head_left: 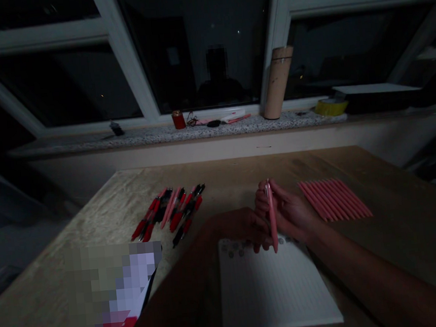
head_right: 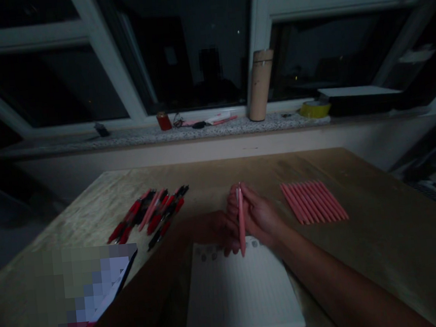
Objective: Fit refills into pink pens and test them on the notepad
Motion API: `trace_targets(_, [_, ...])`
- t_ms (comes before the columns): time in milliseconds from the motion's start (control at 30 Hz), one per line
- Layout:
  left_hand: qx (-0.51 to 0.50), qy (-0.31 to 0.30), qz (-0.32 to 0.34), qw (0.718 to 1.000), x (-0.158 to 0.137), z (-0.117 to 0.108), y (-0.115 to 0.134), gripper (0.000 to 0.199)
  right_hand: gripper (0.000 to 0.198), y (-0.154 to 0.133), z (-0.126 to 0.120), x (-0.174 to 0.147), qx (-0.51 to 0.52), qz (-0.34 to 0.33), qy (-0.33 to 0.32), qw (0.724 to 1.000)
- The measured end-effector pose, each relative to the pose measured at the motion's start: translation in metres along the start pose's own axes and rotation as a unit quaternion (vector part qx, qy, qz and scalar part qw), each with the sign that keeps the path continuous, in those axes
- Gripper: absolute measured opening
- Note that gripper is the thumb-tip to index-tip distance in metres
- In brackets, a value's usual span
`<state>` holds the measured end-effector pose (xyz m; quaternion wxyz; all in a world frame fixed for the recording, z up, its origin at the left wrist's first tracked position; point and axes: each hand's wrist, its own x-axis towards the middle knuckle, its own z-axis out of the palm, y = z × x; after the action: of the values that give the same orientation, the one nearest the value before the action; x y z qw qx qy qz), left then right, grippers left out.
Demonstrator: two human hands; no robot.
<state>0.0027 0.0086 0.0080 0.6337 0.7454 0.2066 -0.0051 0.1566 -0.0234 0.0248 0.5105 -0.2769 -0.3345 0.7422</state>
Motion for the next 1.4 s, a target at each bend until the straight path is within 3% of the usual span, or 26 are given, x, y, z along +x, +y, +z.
trace_targets(167, [-0.037, 0.031, 0.038, 0.998, 0.0, 0.001, 0.006, 0.03, 0.017, -0.004, 0.003, -0.002, 0.029, -0.025, -0.015, 0.999])
trace_targets(333, [-0.011, 0.085, 0.041, 0.996, -0.002, 0.003, 0.011, 0.025, 0.019, -0.01, 0.004, -0.001, 0.001, -0.035, 0.015, 0.999])
trace_targets(533, [-0.017, 0.151, 0.028, 0.988, -0.002, 0.005, 0.009, 0.033, 0.026, -0.012, -0.009, 0.003, -0.127, -0.059, 0.038, 0.989])
trace_targets(767, [-0.026, 0.198, 0.037, 0.979, 0.0, 0.006, 0.009, 0.03, 0.028, -0.018, -0.021, 0.005, -0.328, -0.076, 0.021, 0.941])
trace_targets(933, [-0.062, 0.242, 0.048, 0.967, 0.007, 0.006, 0.004, 0.025, 0.028, -0.023, -0.023, 0.005, -0.371, -0.093, 0.057, 0.922])
trace_targets(1233, [-0.054, 0.215, 0.069, 0.973, 0.01, 0.006, 0.004, 0.027, 0.031, -0.031, -0.023, 0.003, -0.415, -0.064, 0.015, 0.908])
trace_targets(1400, [0.024, 0.232, 0.058, 0.971, 0.014, 0.012, 0.003, 0.028, 0.028, -0.036, -0.02, 0.001, -0.453, -0.065, 0.025, 0.889])
